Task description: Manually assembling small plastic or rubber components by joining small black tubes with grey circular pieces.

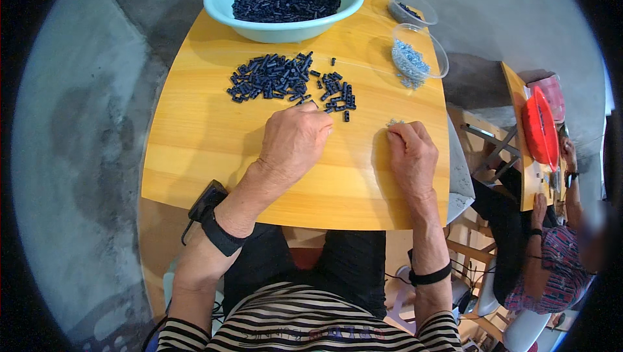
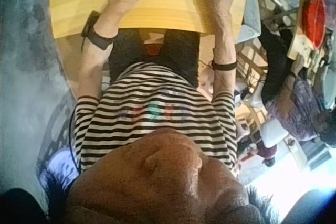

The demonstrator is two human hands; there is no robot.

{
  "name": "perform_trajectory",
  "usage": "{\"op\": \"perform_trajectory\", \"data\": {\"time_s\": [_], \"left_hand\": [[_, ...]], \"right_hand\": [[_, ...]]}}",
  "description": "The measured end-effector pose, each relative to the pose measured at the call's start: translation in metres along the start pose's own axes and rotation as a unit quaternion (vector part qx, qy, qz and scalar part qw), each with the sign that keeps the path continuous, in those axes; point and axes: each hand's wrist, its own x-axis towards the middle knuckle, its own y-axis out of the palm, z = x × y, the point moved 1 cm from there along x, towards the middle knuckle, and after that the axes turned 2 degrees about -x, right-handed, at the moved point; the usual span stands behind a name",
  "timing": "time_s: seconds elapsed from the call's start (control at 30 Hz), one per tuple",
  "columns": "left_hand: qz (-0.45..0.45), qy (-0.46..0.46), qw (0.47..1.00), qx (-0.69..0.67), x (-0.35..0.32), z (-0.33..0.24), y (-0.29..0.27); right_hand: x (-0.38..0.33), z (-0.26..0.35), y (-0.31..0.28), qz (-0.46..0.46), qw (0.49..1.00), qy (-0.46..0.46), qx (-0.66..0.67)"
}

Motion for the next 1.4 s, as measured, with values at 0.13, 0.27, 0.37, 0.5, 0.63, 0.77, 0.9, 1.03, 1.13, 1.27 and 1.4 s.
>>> {"op": "perform_trajectory", "data": {"time_s": [0.13,0.27,0.37,0.5,0.63,0.77,0.9,1.03,1.13,1.27,1.4], "left_hand": [[-0.012,0.016,0.999,0.029,0.007,-0.003,0.008],[-0.003,0.012,0.999,0.038,0.014,-0.008,0.023],[0.003,0.007,0.999,0.038,0.018,-0.011,0.029],[-0.009,0.012,0.999,0.03,0.026,-0.014,0.037],[0.009,0.008,0.999,0.037,0.029,-0.012,0.044],[0.01,0.019,0.999,0.044,0.026,-0.009,0.049],[0.043,0.045,0.997,0.036,0.018,-0.01,0.046],[0.058,0.035,0.998,-0.003,0.0,-0.024,0.035],[0.06,0.028,0.998,-0.014,-0.013,-0.03,0.028],[0.052,0.012,0.998,-0.032,-0.025,-0.028,0.023],[0.058,-0.004,0.997,-0.059,-0.03,-0.025,0.018]], "right_hand": [[0.002,0.003,0.0,-0.009,1.0,-0.004,-0.006],[0.0,-0.001,0.002,0.007,0.999,-0.024,-0.04],[-0.002,-0.002,0.003,0.004,0.996,-0.06,-0.071],[-0.003,-0.003,-0.001,0.002,0.999,-0.025,-0.025],[-0.008,-0.006,-0.005,-0.012,0.995,0.046,0.086],[-0.018,-0.004,-0.016,-0.033,0.984,0.127,0.119],[-0.028,-0.007,-0.02,-0.031,0.99,0.101,0.099],[-0.024,-0.004,-0.013,-0.033,0.995,0.053,0.082],[-0.016,-0.002,-0.006,-0.027,0.997,0.034,0.067],[-0.007,0.007,-0.004,-0.002,1.0,0.018,0.015],[-0.004,0.007,0.0,0.014,1.0,0.012,-0.009]]}}
